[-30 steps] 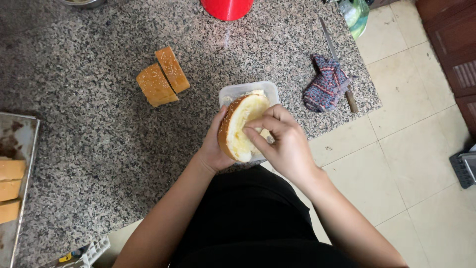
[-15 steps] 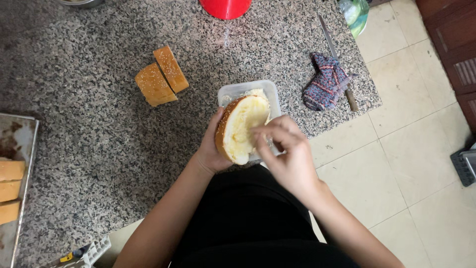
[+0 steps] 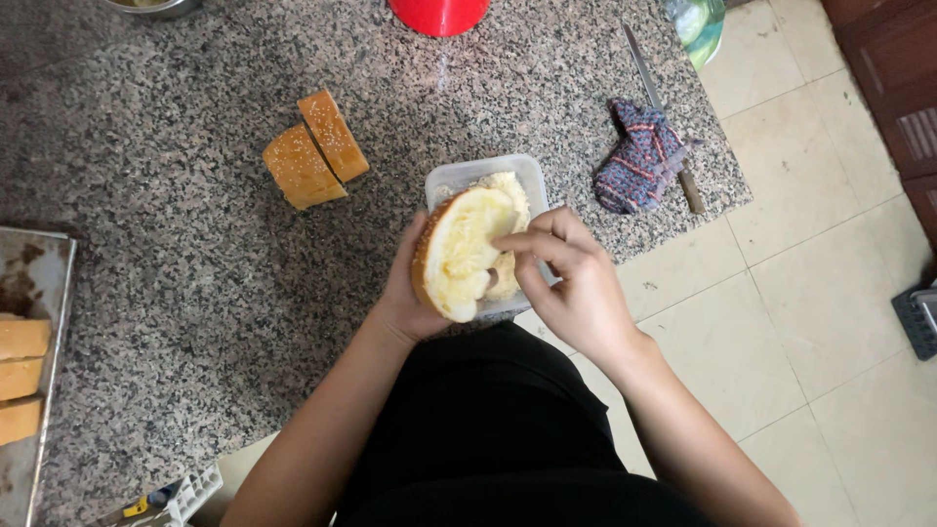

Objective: The person stuffs slices of sesame bread with cheese by hand at a counter and arranges them on a baking tray.

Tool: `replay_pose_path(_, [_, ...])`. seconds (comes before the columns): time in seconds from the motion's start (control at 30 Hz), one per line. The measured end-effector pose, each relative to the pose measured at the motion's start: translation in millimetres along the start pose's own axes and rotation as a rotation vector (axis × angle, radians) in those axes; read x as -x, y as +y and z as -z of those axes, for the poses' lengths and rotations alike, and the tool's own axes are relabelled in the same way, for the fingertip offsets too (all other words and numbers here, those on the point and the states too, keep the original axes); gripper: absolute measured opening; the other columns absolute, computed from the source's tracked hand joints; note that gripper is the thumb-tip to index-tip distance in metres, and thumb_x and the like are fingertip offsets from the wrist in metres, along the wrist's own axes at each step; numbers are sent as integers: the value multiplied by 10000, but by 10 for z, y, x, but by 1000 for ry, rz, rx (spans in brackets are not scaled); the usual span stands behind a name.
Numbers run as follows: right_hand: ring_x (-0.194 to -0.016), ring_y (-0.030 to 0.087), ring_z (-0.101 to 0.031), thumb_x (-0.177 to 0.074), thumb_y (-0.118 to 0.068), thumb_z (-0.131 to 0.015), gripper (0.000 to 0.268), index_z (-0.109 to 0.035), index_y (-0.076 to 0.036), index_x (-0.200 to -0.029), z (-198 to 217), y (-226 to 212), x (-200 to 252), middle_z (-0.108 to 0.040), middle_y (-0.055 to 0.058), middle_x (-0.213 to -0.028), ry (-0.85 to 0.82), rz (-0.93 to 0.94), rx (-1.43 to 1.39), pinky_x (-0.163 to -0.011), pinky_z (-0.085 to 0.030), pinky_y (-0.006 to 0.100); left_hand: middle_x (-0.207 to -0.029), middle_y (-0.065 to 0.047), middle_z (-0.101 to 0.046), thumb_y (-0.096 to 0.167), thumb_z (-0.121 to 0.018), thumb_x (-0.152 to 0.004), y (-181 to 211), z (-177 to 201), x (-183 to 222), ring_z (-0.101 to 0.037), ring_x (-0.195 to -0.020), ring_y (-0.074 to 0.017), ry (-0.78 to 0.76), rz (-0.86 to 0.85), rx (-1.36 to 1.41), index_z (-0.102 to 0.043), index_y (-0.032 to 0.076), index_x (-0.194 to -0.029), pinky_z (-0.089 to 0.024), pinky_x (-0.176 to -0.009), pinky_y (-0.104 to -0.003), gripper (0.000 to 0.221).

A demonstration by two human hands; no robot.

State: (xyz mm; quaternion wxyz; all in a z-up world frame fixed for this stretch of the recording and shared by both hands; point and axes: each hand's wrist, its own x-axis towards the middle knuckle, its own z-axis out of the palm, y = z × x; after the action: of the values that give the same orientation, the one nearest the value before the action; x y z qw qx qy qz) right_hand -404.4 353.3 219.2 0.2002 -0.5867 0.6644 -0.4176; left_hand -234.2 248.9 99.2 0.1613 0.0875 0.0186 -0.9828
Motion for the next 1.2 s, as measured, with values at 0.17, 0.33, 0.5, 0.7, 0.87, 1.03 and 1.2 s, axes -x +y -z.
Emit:
replay_pose_path(0.17, [-819, 191, -595, -920, 28, -629, 216, -777, -53, -1055, -13, 394, -53, -640, 71, -919, 116, -90, 104, -663, -495, 326, -1332, -211, -650, 716, -431, -1006, 148, 170, 168, -725, -973, -343, 69, -45, -30, -494, 164, -1546, -634, -730, -486, 775])
replay_pose_path(0.33, [-774, 213, -683, -896, -85, -698, 125, -773, -73, -995, -339, 998, -80, -717, 89, -987, -67, -158, 187, -695, -561, 355, -1304, -203, -659, 751, -384, -952, 260, 215, 368, -731, -962, -348, 201, -107, -73, -494, 176, -1519, -617, -660, -457, 815])
replay_pose_path(0.5, [-835, 304, -718, -914, -220, -671, 134, -737, -121, -974, -909, 1500, 3, -698, 115, -931, -328, -92, 618, -725, -574, 428, -1324, -188, -653, 723, -337, -1033, 273, 266, 541, -705, -953, -346, 92, -145, -72, -473, 153, -1562, -599, -690, -441, 790])
replay_pose_path(0.7, [-824, 315, -729, -990, -270, -619, 178, -698, -111, -1004, -1019, 1649, -117, -706, 132, -945, -497, -137, 773, -701, -580, 447, -1323, -174, -656, 726, -338, -1015, 229, 321, 603, -709, -942, -342, 165, -151, -138, -478, 168, -1546, -615, -684, -453, 783])
replay_pose_path(0.87, [-820, 353, -724, -974, -307, -632, 228, -731, -102, -976, -661, 1362, -102, -716, 122, -1019, -275, -184, 539, -727, -577, 455, -1308, -188, -658, 724, -358, -1026, 196, 334, 595, -715, -948, -337, 104, -173, -110, -478, 149, -1556, -622, -684, -447, 791])
replay_pose_path(1.03, [-869, 366, -713, -976, -330, -632, 233, -747, -128, -992, -770, 1497, -23, -704, 140, -1064, -406, -241, 602, -784, -563, 462, -1298, -194, -657, 724, -368, -1006, 167, 282, 518, -708, -938, -329, 97, -145, -80, -471, 152, -1550, -626, -690, -443, 796])
replay_pose_path(1.2, [-866, 343, -725, -959, -275, -591, 330, -656, -71, -1210, -1105, 1781, 104, -683, 161, -1063, -469, -164, 673, -760, -574, 464, -1308, -208, -647, 707, -374, -1033, 143, 190, 462, -696, -948, -338, 50, -123, -56, -465, 134, -1560, -628, -720, -445, 785])
